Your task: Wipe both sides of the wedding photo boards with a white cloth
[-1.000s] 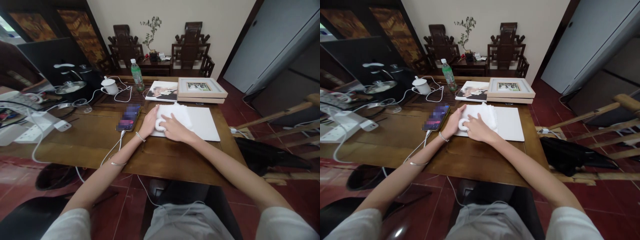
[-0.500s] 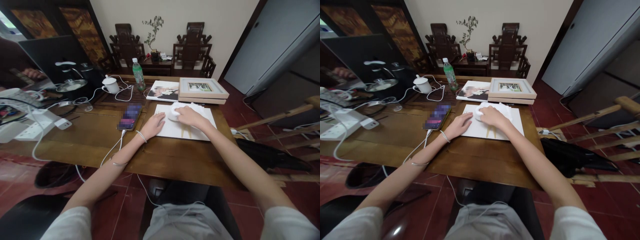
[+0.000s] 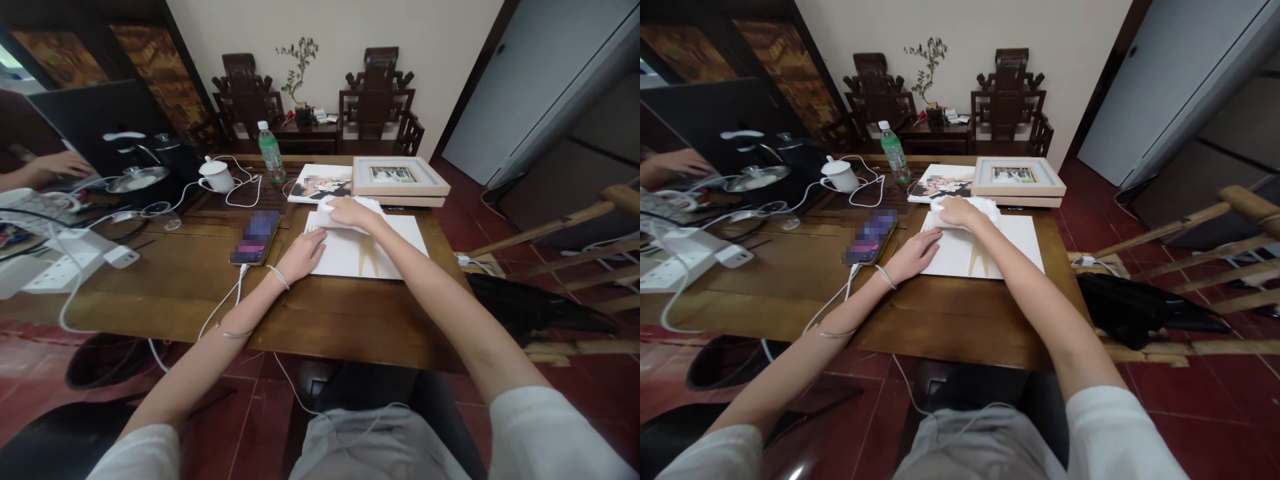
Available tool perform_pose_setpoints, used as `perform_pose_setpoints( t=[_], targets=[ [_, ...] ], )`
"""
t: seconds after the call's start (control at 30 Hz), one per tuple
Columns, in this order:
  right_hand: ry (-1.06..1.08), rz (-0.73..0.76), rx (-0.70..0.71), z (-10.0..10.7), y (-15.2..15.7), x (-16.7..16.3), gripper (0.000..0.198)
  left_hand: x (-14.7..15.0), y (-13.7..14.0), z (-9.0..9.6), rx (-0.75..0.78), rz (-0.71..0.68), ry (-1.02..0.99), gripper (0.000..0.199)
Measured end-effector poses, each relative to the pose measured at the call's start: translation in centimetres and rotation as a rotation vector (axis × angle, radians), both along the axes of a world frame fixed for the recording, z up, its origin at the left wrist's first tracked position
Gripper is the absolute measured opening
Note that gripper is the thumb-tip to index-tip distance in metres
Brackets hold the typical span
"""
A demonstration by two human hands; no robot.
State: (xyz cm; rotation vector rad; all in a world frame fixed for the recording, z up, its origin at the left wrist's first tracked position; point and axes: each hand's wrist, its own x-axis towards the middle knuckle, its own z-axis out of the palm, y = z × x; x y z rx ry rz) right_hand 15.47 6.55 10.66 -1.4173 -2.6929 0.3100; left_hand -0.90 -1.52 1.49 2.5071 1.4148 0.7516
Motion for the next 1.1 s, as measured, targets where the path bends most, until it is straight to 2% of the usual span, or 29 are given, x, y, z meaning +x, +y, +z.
perform_pose_setpoints(
  t=[0.13,0.23,0.3,0.43,0.57,0.67,0.77,1.0,1.1],
  targets=[
    [-0.003,-0.097,-0.005,1.0,0.0,5.9,0.041,-0.1,0.1,-0.3,-0.013,0.012,0.005,0.042],
    [0.011,-0.243,0.017,0.6,-0.4,10.5,0.038,0.0,0.1,-0.3,-0.017,0.011,0.011,0.041],
    [0.008,-0.260,0.049,0.1,-1.4,12.8,0.034,0.0,0.1,-0.3,-0.017,0.017,0.021,0.041],
    [-0.005,-0.165,0.052,-0.5,-6.2,15.2,0.024,0.0,0.1,-0.3,-0.017,0.021,0.016,0.041],
    [-0.017,-0.025,-0.072,0.1,-12.3,16.3,0.016,0.1,0.2,-0.3,-0.019,0.014,0.006,0.041],
    [0.011,0.066,-0.153,0.5,-14.2,17.1,0.013,0.1,0.2,-0.1,-0.008,0.011,0.022,0.041],
    [0.051,0.016,-0.166,0.3,-12.9,17.4,0.010,0.1,0.2,-0.1,-0.002,0.010,0.033,0.042],
    [0.189,-0.069,-0.057,-1.0,-3.6,15.7,0.006,-0.2,0.3,-0.3,0.003,0.004,0.048,0.041],
    [0.216,-0.124,-0.016,-1.3,-1.4,14.9,0.007,-0.3,0.3,-0.2,0.006,-0.003,0.048,0.041]
  ],
)
